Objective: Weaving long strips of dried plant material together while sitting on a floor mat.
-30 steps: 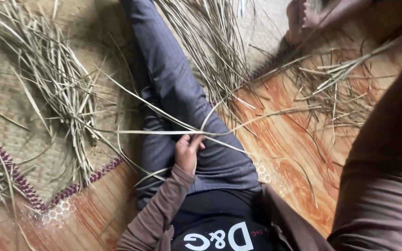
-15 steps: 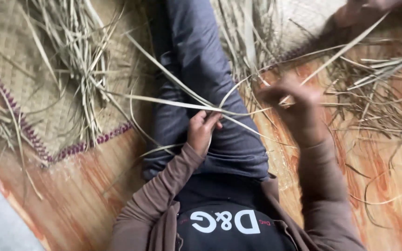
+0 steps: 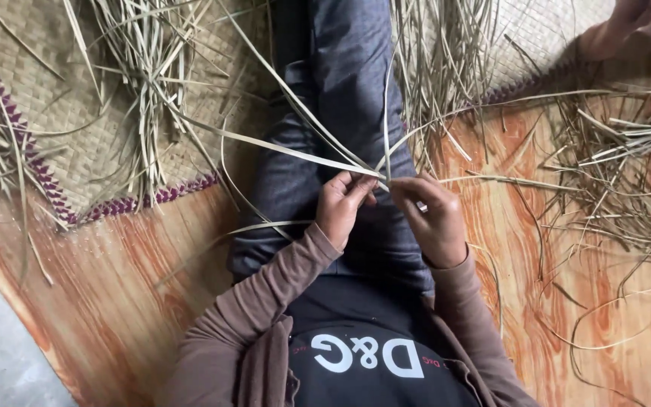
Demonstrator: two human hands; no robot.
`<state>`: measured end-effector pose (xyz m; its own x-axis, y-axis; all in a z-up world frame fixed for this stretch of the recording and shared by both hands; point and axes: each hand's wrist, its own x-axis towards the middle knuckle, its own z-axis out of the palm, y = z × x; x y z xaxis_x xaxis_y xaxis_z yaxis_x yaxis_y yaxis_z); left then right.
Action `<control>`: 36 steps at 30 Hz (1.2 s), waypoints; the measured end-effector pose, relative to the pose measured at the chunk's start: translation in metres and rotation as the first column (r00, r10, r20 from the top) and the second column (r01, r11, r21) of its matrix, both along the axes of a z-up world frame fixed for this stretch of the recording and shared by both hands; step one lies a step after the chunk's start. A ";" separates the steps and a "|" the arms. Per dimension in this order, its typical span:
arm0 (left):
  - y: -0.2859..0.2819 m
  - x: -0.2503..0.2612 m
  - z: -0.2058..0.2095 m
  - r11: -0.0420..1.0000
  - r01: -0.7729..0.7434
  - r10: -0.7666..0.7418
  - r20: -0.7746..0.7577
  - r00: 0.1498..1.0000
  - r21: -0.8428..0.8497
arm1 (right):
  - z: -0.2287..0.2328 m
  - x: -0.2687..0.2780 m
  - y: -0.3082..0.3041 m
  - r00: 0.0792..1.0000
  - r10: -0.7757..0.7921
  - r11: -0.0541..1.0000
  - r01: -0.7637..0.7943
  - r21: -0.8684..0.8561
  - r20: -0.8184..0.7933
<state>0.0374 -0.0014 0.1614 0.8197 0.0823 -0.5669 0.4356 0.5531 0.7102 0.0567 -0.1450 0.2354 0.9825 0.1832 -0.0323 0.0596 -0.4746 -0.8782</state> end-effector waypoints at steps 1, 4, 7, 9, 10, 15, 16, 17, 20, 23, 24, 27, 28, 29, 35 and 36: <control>0.000 0.000 0.001 1.000 -0.008 0.008 -0.003 1.000 -0.017 | -0.005 0.000 -0.002 1.000 -0.006 1.000 0.006 -0.025 0.021; -0.001 0.001 0.001 0.996 -0.031 0.030 -0.018 0.999 -0.078 | -0.004 0.005 -0.009 0.999 -0.023 0.999 0.023 -0.030 0.023; -0.001 0.002 -0.002 0.987 -0.051 0.048 -0.022 0.999 -0.150 | -0.006 0.006 -0.011 0.999 -0.029 1.000 0.029 0.009 -0.027; -0.001 0.002 -0.006 0.982 -0.061 0.058 -0.024 0.998 -0.178 | -0.011 0.002 -0.010 0.998 -0.017 0.999 0.019 0.030 -0.068; -0.001 0.002 -0.008 0.980 -0.061 0.057 -0.028 0.998 -0.188 | -0.013 0.000 -0.009 0.990 -0.041 0.994 0.054 0.093 -0.135; -0.001 0.001 -0.008 0.981 -0.055 0.050 -0.033 0.998 -0.185 | 0.000 -0.002 0.004 0.888 -0.139 0.921 0.279 0.273 -0.438; 0.000 0.002 -0.007 0.983 -0.042 0.038 -0.030 0.999 -0.177 | 0.000 -0.002 0.007 0.891 -0.150 0.909 0.295 0.295 -0.429; 0.000 0.002 -0.005 0.985 -0.030 0.025 -0.028 0.999 -0.169 | 0.000 -0.001 0.010 0.893 -0.162 0.896 0.311 0.317 -0.419; -0.001 0.001 -0.011 0.985 -0.025 0.018 -0.043 0.999 -0.169 | -0.032 -0.002 0.005 0.963 -0.124 0.956 0.180 0.231 -0.237; -0.002 0.000 -0.010 0.988 -0.025 0.017 -0.052 0.998 -0.150 | -0.038 -0.004 0.005 0.978 -0.114 0.964 0.151 0.220 -0.172; -0.002 0.000 -0.010 0.988 -0.025 0.017 -0.053 0.998 -0.150 | -0.040 -0.005 0.004 0.978 -0.114 0.964 0.151 0.220 -0.173; -0.002 0.000 -0.008 0.991 -0.022 0.015 -0.053 0.999 -0.130 | -0.045 -0.007 0.004 0.986 -0.132 0.981 0.144 0.132 -0.099; -0.002 0.000 -0.007 0.992 -0.024 0.018 -0.053 0.998 -0.124 | -0.046 -0.007 0.004 0.986 -0.133 0.981 0.145 0.126 -0.097; -0.002 0.000 -0.007 0.993 -0.026 0.020 -0.053 0.998 -0.117 | -0.046 -0.007 0.005 0.986 -0.134 0.982 0.145 0.120 -0.095; -0.003 -0.001 -0.010 0.997 -0.017 0.013 -0.055 0.998 -0.076 | -0.050 -0.005 0.002 0.989 -0.133 0.984 0.140 0.109 -0.070; -0.003 -0.001 -0.010 0.997 -0.018 0.014 -0.055 0.998 -0.077 | -0.047 -0.005 0.006 0.989 -0.132 0.984 0.139 0.109 -0.071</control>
